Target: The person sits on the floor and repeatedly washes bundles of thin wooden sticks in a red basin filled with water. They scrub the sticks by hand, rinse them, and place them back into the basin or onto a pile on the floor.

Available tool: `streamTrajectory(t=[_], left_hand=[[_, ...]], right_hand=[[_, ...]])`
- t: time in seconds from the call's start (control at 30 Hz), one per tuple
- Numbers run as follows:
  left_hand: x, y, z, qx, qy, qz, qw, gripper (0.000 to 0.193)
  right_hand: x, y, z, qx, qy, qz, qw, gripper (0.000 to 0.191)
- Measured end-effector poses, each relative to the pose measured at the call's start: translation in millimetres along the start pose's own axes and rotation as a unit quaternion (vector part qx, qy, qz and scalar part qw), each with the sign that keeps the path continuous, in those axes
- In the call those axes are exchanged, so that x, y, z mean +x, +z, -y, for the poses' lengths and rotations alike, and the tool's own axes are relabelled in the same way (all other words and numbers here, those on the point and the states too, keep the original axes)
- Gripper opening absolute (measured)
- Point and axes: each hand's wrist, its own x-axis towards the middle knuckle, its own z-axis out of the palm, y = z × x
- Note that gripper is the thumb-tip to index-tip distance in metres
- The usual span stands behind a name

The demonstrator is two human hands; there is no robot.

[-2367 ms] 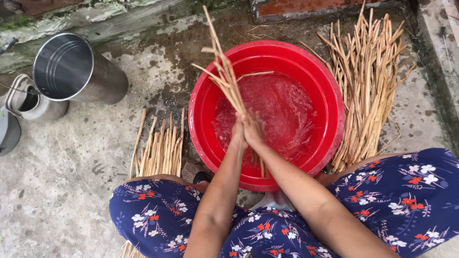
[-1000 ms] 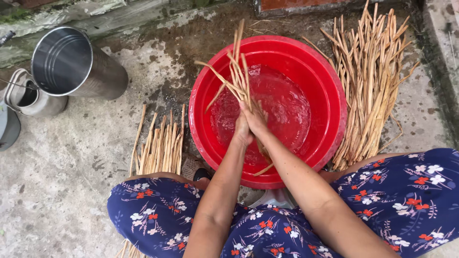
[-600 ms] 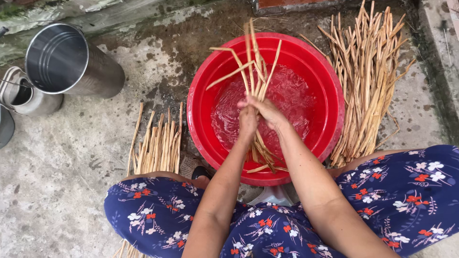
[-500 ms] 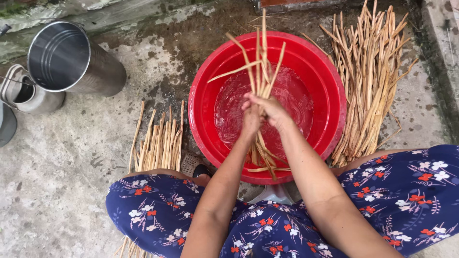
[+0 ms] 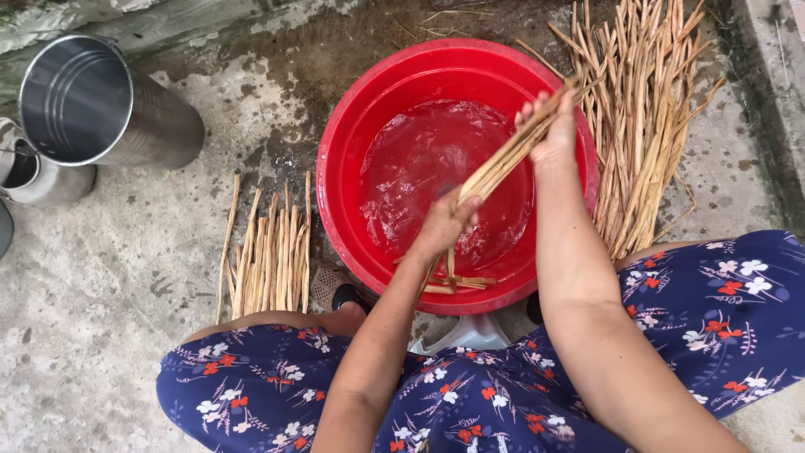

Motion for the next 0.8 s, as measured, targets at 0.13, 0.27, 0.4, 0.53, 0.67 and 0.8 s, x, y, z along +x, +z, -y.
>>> streamTrajectory(t=[0.13,0.27,0.4,0.53,0.67,0.8], left_hand=[[14,-22,8,-0.092,-0.057,-0.030,0.994,0.045],[23,-17,29,-0.055,-0.062,-0.067,0.994,0.043],[16,1,39,0.086,0.015,-0.046,0.995,0.044],[-5,9,24,0.146,0.160,-0.013,0.976,0.043],[-25,-1,0,0.054,0.041,0.028,0.997,0.032],[-23,-32,-9,-0.001,-0.022,-0.026,0.999,0.027]], right_hand=[[-64,52,-12,-0.064,0.076,0.186,0.977,0.059],[-104,59,-61,-0.156,0.154,0.209,0.953,0.054],[-57,32,-74,-0.191,0.155,0.136,0.960,0.045],[19,-6,-34,-0.105,0.116,0.023,0.987,0.027],[63,-17,33,-0.044,-0.006,0.044,0.998,0.047],[42,-2,52,-0.080,-0.050,0.124,0.988,0.076]])
